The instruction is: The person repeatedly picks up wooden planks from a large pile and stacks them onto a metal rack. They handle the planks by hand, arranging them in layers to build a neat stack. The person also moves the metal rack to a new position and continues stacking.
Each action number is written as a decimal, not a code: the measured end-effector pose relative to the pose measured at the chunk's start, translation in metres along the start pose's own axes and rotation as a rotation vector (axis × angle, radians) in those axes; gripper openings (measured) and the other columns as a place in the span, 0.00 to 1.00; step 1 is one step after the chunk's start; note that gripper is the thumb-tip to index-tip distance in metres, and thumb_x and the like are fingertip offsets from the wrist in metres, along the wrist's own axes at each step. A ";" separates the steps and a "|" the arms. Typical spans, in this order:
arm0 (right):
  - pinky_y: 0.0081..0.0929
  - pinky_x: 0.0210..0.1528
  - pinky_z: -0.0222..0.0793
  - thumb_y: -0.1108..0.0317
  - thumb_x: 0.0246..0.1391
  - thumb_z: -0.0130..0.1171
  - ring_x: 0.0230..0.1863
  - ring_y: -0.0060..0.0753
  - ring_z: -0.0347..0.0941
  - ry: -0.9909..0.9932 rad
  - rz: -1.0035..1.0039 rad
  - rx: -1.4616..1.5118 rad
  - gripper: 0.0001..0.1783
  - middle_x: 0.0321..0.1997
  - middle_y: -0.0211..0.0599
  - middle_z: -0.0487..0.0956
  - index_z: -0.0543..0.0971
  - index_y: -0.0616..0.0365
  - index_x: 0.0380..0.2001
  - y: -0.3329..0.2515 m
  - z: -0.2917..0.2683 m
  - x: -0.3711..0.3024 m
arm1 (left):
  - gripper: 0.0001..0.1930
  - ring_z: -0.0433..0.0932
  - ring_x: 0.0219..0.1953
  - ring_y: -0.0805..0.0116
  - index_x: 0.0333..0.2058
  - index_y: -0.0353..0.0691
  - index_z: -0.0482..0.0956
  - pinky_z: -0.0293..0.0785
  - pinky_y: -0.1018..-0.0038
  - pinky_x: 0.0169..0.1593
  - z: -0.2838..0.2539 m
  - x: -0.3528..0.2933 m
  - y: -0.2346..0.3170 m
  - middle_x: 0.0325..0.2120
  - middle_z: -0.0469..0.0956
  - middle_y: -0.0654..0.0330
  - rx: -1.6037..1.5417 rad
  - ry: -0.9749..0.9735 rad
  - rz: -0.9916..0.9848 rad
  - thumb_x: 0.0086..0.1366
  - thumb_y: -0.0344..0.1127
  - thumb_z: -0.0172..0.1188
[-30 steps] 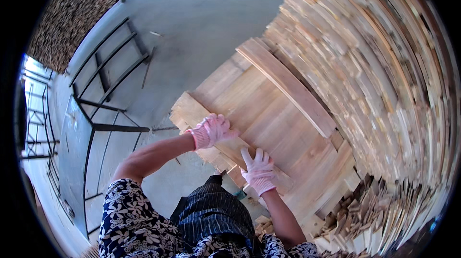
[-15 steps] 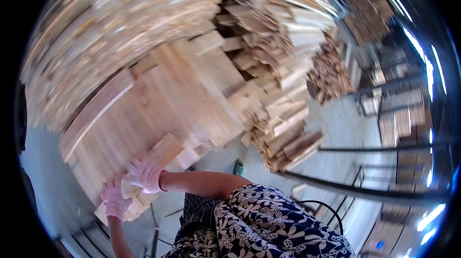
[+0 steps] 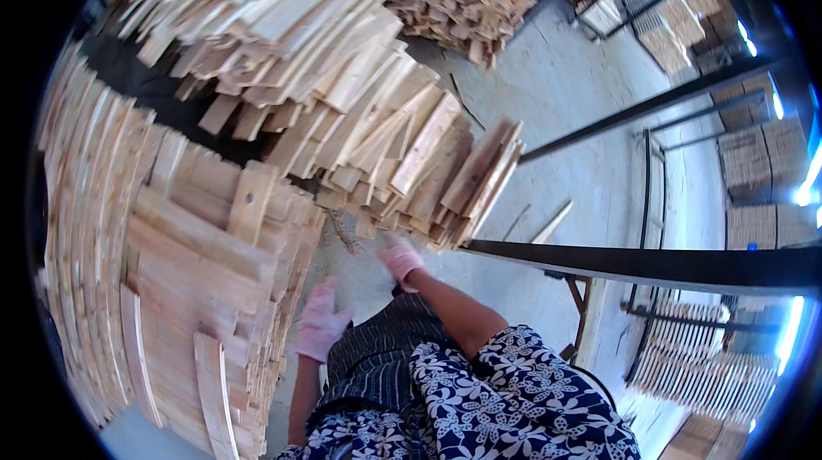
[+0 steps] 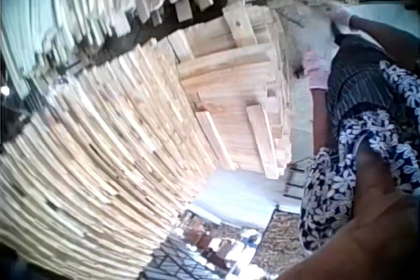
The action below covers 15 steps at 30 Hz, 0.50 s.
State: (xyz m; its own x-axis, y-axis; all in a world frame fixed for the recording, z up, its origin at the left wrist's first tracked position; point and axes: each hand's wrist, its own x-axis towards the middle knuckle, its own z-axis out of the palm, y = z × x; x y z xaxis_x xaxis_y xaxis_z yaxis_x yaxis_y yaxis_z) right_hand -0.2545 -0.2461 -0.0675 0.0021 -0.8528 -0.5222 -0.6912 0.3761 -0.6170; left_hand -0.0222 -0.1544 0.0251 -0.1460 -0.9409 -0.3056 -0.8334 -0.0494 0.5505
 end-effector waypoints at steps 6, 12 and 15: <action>0.44 0.58 0.71 0.51 0.52 0.60 0.58 0.60 0.74 0.045 0.452 0.042 0.33 0.53 0.65 0.77 0.73 0.64 0.55 0.158 -0.100 0.030 | 0.36 0.74 0.56 0.45 0.62 0.44 0.66 0.72 0.56 0.58 0.104 0.098 0.127 0.53 0.75 0.45 -0.122 -0.515 0.157 0.59 0.53 0.64; 0.45 0.61 0.70 0.45 0.46 0.66 0.63 0.60 0.70 0.208 0.821 0.206 0.55 0.62 0.69 0.69 0.53 0.59 0.71 0.199 -0.153 0.094 | 0.37 0.73 0.60 0.48 0.66 0.45 0.63 0.69 0.60 0.62 0.187 0.204 0.156 0.58 0.72 0.45 -0.145 -0.812 0.073 0.62 0.52 0.63; 0.48 0.67 0.64 0.42 0.41 0.70 0.72 0.58 0.58 0.311 1.056 0.273 0.69 0.74 0.61 0.54 0.37 0.46 0.76 0.227 -0.162 0.146 | 0.36 0.73 0.61 0.50 0.65 0.40 0.64 0.68 0.61 0.63 0.246 0.279 0.150 0.58 0.72 0.43 -0.119 -0.833 0.026 0.62 0.48 0.65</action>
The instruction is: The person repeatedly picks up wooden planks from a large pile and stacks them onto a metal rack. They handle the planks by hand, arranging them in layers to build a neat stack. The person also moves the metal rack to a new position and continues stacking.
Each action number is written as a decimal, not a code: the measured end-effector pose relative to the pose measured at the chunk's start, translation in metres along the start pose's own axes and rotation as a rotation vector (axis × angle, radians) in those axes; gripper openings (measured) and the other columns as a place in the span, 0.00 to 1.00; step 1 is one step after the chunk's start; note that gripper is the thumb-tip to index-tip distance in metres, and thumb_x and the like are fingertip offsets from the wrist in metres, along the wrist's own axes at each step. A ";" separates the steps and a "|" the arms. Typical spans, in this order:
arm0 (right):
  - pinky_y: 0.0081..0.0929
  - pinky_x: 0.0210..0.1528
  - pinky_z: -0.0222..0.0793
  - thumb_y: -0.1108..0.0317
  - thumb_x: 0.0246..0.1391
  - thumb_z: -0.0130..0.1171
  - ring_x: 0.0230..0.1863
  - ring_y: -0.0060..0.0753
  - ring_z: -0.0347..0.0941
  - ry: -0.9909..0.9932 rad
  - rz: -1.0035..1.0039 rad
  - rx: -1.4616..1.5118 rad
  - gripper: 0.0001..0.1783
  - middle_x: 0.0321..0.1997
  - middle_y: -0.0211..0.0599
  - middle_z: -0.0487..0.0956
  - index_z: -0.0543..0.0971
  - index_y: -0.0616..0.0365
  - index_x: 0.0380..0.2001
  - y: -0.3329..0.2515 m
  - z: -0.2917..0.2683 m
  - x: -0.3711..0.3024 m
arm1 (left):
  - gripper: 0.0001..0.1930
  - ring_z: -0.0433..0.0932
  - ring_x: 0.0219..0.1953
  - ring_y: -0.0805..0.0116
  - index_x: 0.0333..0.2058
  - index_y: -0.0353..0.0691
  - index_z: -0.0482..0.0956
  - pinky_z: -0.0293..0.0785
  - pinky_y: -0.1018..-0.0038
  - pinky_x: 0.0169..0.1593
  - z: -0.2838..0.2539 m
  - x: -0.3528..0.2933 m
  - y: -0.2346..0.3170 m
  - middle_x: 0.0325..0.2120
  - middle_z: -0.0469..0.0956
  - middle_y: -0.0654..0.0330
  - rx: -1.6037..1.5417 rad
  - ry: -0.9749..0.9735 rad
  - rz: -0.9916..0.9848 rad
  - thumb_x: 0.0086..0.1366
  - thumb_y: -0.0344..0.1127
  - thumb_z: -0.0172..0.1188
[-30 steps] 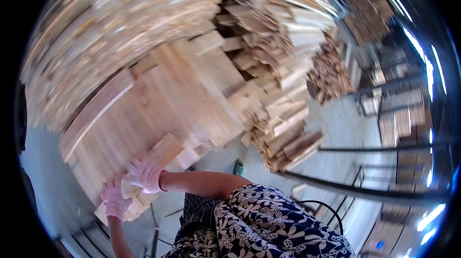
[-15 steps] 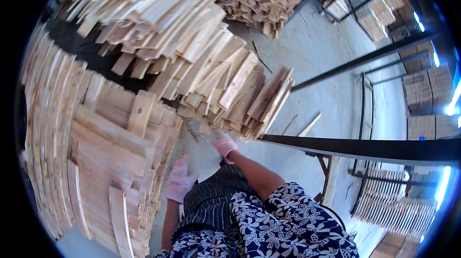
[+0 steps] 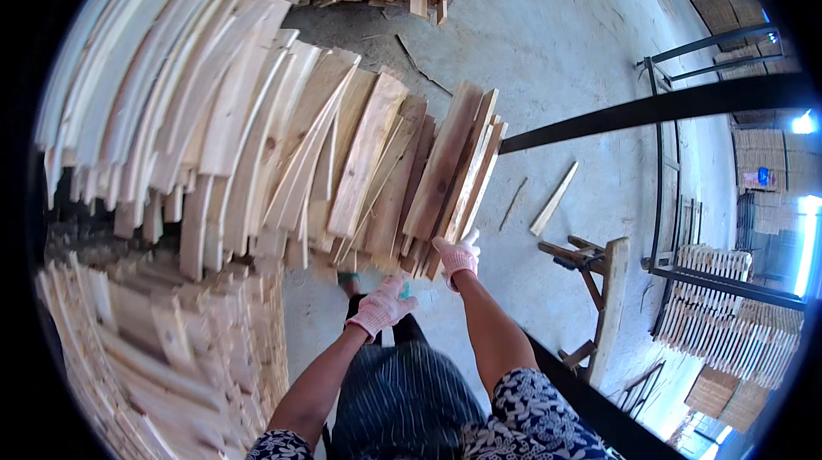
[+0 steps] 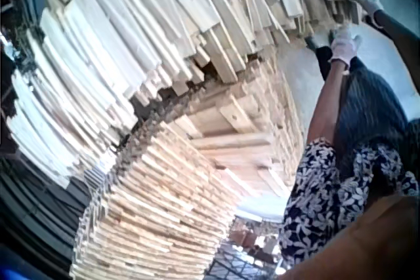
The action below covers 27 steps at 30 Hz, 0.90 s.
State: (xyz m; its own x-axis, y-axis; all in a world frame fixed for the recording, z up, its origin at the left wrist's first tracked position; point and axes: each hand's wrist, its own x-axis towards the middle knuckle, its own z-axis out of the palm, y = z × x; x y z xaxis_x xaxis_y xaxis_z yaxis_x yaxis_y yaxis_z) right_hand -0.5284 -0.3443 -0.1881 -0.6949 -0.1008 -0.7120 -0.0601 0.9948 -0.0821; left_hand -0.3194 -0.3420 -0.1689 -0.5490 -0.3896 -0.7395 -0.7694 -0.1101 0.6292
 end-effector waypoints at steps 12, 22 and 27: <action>0.44 0.69 0.61 0.59 0.44 0.69 0.70 0.64 0.58 0.093 -0.101 0.163 0.70 0.69 0.62 0.56 0.25 0.40 0.75 0.013 0.072 0.132 | 0.39 0.71 0.60 0.41 0.60 0.35 0.64 0.70 0.56 0.60 -0.006 0.298 0.007 0.58 0.71 0.38 -0.198 0.272 -0.112 0.58 0.54 0.67; 0.37 0.61 0.69 0.60 0.48 0.66 0.61 0.50 0.69 -0.053 -0.302 0.365 0.62 0.66 0.54 0.64 0.36 0.32 0.77 0.026 0.054 0.118 | 0.27 0.78 0.49 0.40 0.51 0.32 0.73 0.75 0.54 0.51 -0.053 0.246 -0.020 0.45 0.78 0.37 -0.107 0.401 0.099 0.59 0.45 0.65; 0.30 0.45 0.76 0.59 0.57 0.61 0.45 0.38 0.77 -0.331 -0.315 0.491 0.54 0.57 0.44 0.74 0.39 0.37 0.77 0.041 0.042 0.114 | 0.21 0.76 0.49 0.38 0.47 0.35 0.71 0.73 0.54 0.51 -0.053 0.230 -0.039 0.46 0.75 0.38 -0.232 0.329 0.053 0.61 0.41 0.62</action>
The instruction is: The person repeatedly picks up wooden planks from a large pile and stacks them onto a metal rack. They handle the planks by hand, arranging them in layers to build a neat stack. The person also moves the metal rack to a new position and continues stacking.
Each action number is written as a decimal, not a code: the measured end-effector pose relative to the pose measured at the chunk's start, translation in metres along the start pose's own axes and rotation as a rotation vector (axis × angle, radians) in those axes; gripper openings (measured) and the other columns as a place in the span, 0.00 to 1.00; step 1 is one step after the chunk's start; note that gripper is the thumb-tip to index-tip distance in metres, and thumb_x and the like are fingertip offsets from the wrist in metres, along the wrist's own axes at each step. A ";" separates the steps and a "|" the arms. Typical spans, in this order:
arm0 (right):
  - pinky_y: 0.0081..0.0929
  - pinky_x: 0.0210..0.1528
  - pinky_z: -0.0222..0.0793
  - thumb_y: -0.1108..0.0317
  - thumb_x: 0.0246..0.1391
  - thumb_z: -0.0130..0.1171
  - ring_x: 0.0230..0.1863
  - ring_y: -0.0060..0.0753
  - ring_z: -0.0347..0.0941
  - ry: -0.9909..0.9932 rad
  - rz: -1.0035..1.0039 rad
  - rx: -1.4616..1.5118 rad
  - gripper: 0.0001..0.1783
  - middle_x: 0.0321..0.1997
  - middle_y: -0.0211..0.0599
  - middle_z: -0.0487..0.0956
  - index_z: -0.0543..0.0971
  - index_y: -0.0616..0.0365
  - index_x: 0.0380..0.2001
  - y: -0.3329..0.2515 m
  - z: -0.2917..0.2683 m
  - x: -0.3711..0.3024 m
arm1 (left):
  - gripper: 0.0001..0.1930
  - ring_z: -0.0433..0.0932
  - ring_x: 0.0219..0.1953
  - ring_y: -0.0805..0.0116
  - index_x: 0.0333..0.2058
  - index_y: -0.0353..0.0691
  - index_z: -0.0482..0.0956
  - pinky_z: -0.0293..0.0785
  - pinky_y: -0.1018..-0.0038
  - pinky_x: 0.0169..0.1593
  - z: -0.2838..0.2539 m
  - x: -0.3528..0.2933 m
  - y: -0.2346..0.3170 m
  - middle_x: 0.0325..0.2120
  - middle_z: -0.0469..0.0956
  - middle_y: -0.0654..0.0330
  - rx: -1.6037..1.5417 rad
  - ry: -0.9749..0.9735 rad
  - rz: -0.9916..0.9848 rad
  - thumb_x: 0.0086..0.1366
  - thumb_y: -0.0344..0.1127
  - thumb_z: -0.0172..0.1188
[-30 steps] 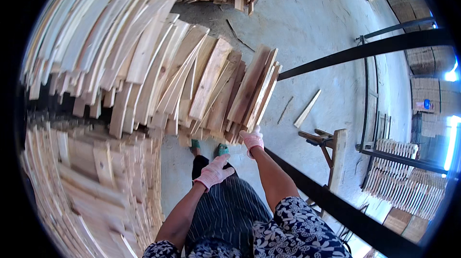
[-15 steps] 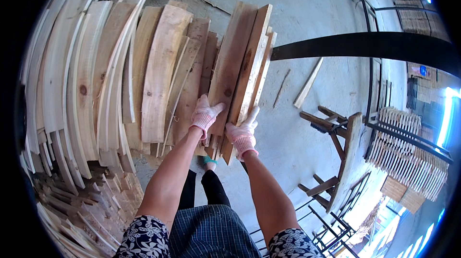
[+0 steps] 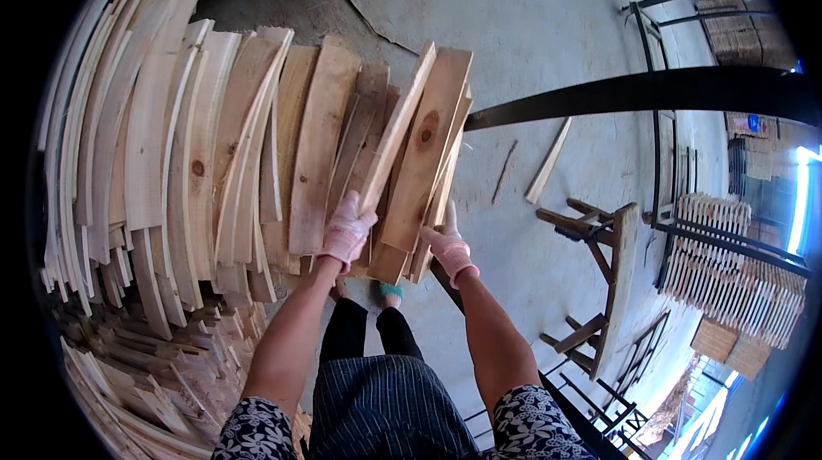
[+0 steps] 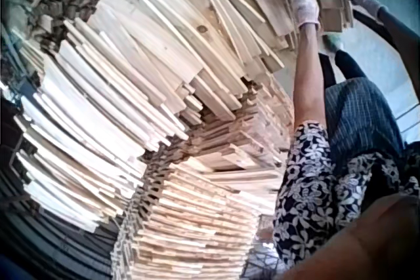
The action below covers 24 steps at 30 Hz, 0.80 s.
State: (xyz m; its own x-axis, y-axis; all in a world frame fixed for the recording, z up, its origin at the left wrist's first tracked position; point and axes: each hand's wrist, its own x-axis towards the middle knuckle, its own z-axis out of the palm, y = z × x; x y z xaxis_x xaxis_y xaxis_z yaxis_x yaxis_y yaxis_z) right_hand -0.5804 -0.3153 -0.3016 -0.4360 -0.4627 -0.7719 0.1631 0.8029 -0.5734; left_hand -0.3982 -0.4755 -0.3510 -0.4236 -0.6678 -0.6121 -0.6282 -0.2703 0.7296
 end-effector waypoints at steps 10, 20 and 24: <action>0.37 0.50 0.75 0.40 0.65 0.47 0.47 0.40 0.79 0.305 0.166 0.377 0.31 0.53 0.41 0.81 0.74 0.48 0.61 0.107 -0.003 0.127 | 0.42 0.66 0.62 0.43 0.59 0.33 0.61 0.66 0.59 0.62 0.022 -0.016 0.010 0.59 0.63 0.38 0.059 -0.276 0.216 0.53 0.51 0.69; 0.43 0.39 0.79 0.34 0.58 0.56 0.38 0.44 0.79 0.351 0.265 0.856 0.34 0.40 0.39 0.83 0.81 0.56 0.49 0.085 0.016 0.128 | 0.62 0.57 0.70 0.47 0.72 0.40 0.43 0.57 0.60 0.71 0.057 0.018 -0.003 0.67 0.56 0.41 -0.220 -0.285 -0.048 0.50 0.58 0.76; 0.48 0.52 0.77 0.34 0.59 0.55 0.48 0.48 0.79 0.292 0.189 0.853 0.39 0.51 0.44 0.82 0.77 0.59 0.55 0.059 0.029 0.106 | 0.63 0.57 0.71 0.46 0.72 0.42 0.43 0.57 0.58 0.71 0.046 0.014 0.017 0.68 0.56 0.42 -0.103 -0.358 -0.217 0.48 0.57 0.76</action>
State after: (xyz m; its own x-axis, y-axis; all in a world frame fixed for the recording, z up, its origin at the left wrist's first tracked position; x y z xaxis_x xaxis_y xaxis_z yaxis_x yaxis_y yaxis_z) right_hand -0.5916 -0.3278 -0.4248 -0.5231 -0.1460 -0.8397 0.8009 0.2526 -0.5429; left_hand -0.4451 -0.4573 -0.3609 -0.4997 -0.3102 -0.8088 -0.6667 -0.4584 0.5877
